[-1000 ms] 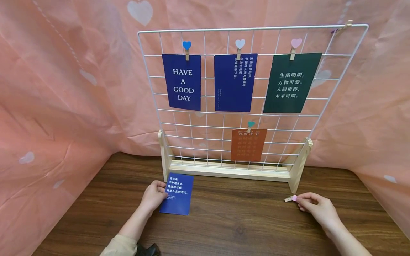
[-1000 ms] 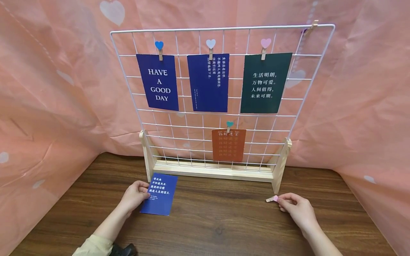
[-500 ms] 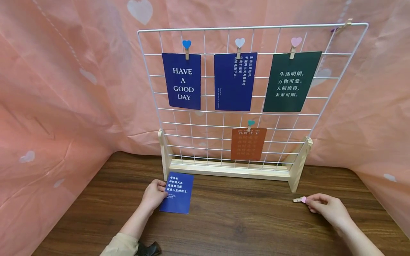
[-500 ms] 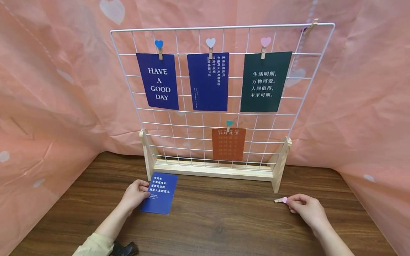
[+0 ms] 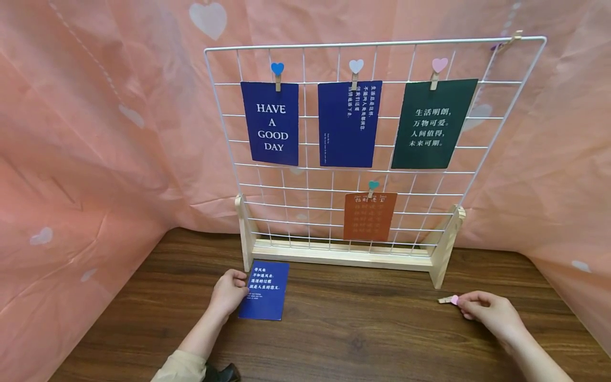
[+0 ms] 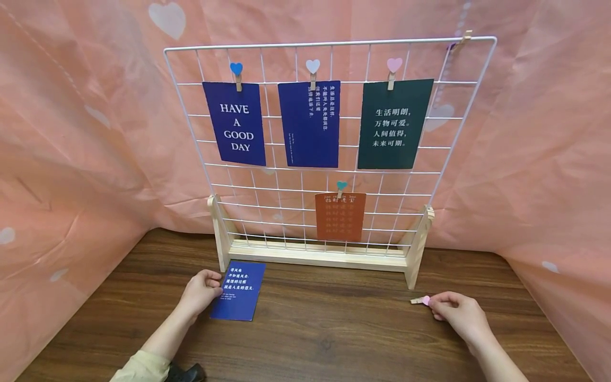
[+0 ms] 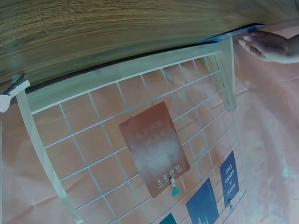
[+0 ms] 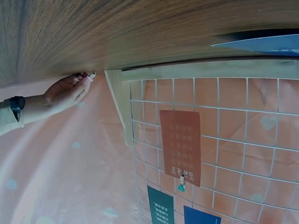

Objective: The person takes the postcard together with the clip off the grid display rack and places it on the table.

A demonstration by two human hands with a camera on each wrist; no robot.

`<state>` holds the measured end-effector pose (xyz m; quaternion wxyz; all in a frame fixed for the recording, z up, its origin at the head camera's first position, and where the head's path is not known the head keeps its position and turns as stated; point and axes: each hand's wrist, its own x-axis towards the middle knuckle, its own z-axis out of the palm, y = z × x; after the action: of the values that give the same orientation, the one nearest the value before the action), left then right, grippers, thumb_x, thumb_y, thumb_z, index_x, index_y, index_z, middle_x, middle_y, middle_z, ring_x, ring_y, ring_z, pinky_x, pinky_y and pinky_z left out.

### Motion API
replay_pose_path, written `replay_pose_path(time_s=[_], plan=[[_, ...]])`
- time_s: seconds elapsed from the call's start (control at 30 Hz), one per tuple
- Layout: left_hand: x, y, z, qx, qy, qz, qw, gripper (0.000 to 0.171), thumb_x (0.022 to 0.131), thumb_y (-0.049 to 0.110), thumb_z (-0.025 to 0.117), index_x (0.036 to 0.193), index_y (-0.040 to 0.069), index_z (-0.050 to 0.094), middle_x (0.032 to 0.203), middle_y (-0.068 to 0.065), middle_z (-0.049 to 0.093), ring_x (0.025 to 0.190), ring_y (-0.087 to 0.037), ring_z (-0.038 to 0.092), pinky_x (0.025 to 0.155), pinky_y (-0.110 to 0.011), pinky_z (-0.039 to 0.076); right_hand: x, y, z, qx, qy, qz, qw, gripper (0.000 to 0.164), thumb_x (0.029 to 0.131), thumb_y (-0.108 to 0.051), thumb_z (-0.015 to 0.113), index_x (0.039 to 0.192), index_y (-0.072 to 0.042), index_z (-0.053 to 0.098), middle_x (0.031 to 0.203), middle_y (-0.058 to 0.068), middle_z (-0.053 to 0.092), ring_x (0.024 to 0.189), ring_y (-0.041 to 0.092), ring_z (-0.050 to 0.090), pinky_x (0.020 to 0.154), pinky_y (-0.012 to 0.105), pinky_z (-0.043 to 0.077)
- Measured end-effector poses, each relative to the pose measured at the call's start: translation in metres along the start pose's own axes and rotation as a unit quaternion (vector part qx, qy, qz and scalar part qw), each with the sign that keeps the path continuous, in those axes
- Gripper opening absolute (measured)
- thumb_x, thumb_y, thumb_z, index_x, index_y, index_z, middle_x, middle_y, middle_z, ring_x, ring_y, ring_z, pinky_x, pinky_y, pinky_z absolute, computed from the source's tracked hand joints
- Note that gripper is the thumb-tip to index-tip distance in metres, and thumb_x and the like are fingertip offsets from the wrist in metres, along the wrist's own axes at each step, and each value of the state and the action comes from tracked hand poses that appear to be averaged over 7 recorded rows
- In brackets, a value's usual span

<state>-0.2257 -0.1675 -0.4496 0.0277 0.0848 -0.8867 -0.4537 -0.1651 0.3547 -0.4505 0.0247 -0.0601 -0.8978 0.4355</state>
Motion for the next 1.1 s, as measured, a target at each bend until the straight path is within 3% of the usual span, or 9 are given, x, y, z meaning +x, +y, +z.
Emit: replay_pose_path(time_s=[0.3,0.43,0.57,0.87,1.1], plan=[[0.001,0.004,0.001,-0.013,0.000,0.011,0.9999,0.028,0.072,-0.004,0.061,0.100,-0.003,0.059,0.081,-0.010,0.059,0.075,-0.020,0.053,0.061,-0.026,0.043,0.002,0.002,-0.002,0.032,-0.014,0.029,0.999,0.036,0.086,-0.025,0.061,0.099,0.009,0.061,0.076,-0.008,0.065,0.067,0.001,0.057,0.060,0.021,0.048],[0.000,0.009,0.002,-0.020,-0.004,0.018,0.9996,0.026,0.073,-0.005,0.061,0.099,-0.003,0.059,0.080,-0.010,0.059,0.074,-0.019,0.053,0.061,-0.026,0.042,0.001,0.003,-0.004,0.029,-0.014,0.037,0.999,0.037,0.086,-0.026,0.062,0.098,0.008,0.062,0.074,-0.009,0.064,0.066,0.000,0.057,0.059,0.020,0.047],[-0.001,0.016,0.005,-0.034,-0.008,0.032,0.9989,0.026,0.072,-0.005,0.060,0.098,-0.004,0.059,0.078,-0.009,0.058,0.068,-0.016,0.053,0.058,-0.026,0.042,-0.001,0.004,-0.006,-0.003,-0.001,0.016,1.000,0.035,0.086,-0.028,0.062,0.096,0.005,0.064,0.071,-0.008,0.062,0.065,-0.001,0.054,0.058,0.019,0.043],[0.001,0.031,0.016,-0.103,-0.067,0.052,0.9910,0.023,0.075,-0.006,0.059,0.098,-0.006,0.058,0.077,-0.009,0.059,0.065,-0.013,0.056,0.059,-0.025,0.045,-0.004,0.006,-0.008,-0.017,0.004,0.005,1.000,0.032,0.088,-0.026,0.059,0.094,0.005,0.064,0.069,-0.008,0.061,0.064,-0.001,0.052,0.057,0.018,0.042],[0.001,0.038,0.022,-0.118,-0.089,0.062,0.9871,0.024,0.075,-0.006,0.060,0.099,-0.006,0.057,0.077,-0.008,0.057,0.064,-0.012,0.054,0.056,-0.025,0.043,-0.003,0.008,-0.010,-0.017,0.001,0.010,1.000,0.034,0.087,-0.027,0.060,0.095,0.005,0.065,0.072,-0.009,0.063,0.065,-0.002,0.054,0.058,0.017,0.043]])
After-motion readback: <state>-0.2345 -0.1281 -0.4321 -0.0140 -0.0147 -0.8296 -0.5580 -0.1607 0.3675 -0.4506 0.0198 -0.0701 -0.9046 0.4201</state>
